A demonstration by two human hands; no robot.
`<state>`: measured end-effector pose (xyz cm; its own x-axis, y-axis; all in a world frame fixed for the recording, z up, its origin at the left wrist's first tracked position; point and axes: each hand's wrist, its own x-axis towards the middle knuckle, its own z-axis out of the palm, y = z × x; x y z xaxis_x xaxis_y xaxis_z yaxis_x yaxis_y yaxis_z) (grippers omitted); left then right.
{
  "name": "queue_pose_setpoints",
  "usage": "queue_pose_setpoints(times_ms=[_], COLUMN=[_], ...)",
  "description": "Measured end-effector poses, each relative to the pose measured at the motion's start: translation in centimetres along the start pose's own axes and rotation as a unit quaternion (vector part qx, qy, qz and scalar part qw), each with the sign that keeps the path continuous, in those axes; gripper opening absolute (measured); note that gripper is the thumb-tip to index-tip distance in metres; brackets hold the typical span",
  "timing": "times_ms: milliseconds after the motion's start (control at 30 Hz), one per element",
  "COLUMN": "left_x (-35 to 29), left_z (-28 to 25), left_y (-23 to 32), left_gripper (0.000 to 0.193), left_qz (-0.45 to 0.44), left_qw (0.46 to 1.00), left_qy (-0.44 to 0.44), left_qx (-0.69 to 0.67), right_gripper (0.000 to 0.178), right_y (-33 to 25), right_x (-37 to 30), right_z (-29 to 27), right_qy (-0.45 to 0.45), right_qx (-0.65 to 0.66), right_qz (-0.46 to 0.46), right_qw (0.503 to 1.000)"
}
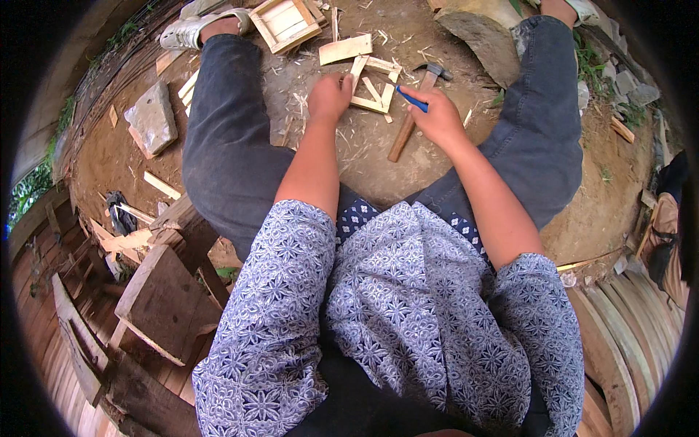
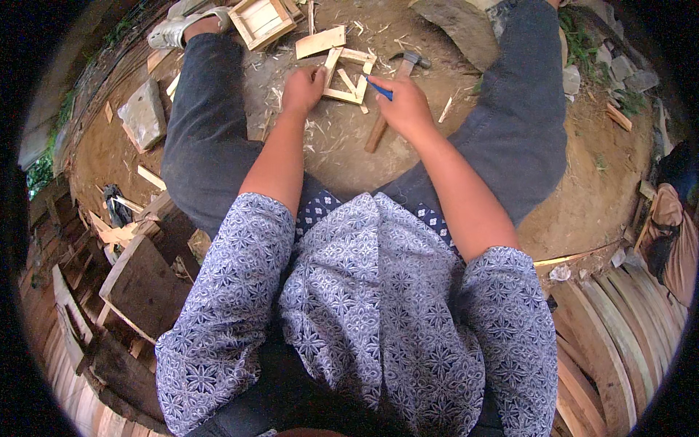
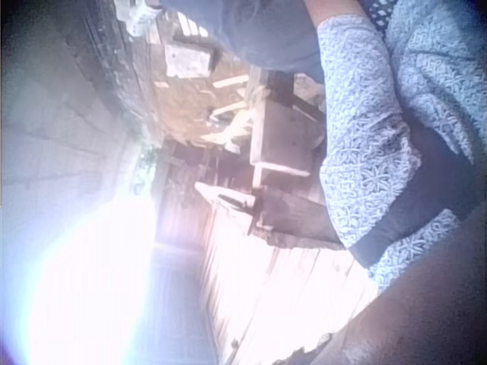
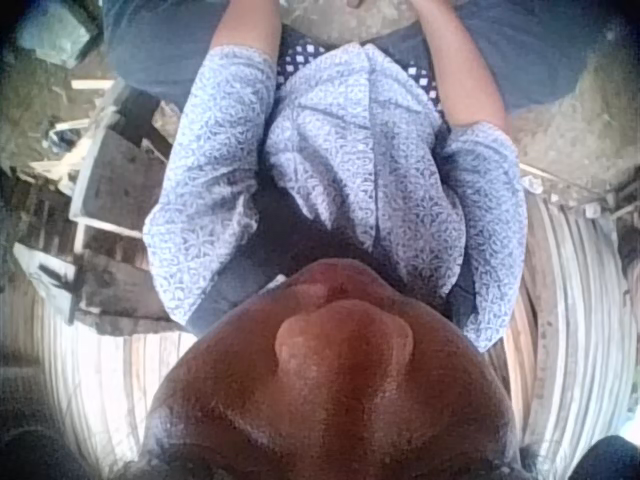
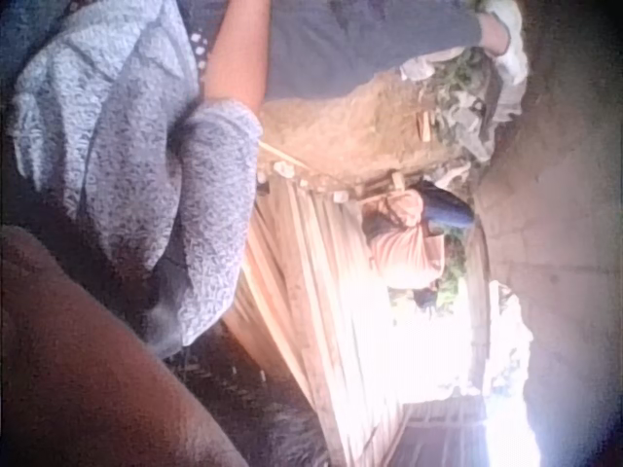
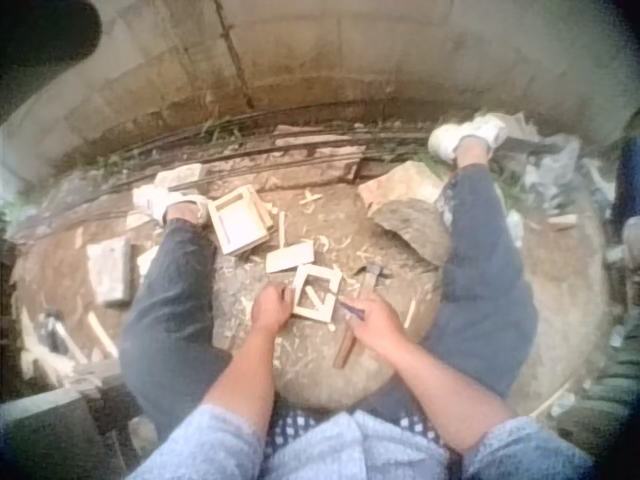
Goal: The person assembles a small wooden frame by hammering nails into the joints using a hammer and chisel. They adjust the frame pieces and strike the nails repeatedly to secure the structure.
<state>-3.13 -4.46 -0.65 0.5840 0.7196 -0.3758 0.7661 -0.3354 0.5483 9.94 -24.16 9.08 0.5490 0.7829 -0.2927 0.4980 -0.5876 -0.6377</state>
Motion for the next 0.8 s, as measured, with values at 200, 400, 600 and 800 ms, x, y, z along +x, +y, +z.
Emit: queue_pose_setpoints(times_ms=[200, 400, 600, 800], left_x=[-0.5, 1.7, 2.5, 2.1], left_z=[1.0, 0.2, 0.6, 0.1], left_y=[-0.9, -1.3, -2.9, -1.8], left_gripper=[0.041, 0.041, 0.04, 0.026], left_qz=[0.056, 0.027, 0.067, 0.063], left_qw=[0.998, 0.994, 0.972, 0.982], left_qy=[0.022, -0.098, -0.225, -0.176], left_qx=[0.016, 0.043, -0.015, 0.006], right_gripper=[0.04, 0.04, 0.032, 0.031], right_y=[1.1, 0.0, -0.7, -5.0], right_x=[0.1, 0.2, -0.5, 0.7], right_z=[-0.7, -2.1, -2.9, -5.9], right_qy=[-0.002, -0.031, -0.043, -0.13], right_qx=[0.026, 0.02, 0.066, -0.029], right_qz=[-0.058, -0.084, -0.067, -0.023], right_qw=[0.998, 0.996, 0.995, 0.991])
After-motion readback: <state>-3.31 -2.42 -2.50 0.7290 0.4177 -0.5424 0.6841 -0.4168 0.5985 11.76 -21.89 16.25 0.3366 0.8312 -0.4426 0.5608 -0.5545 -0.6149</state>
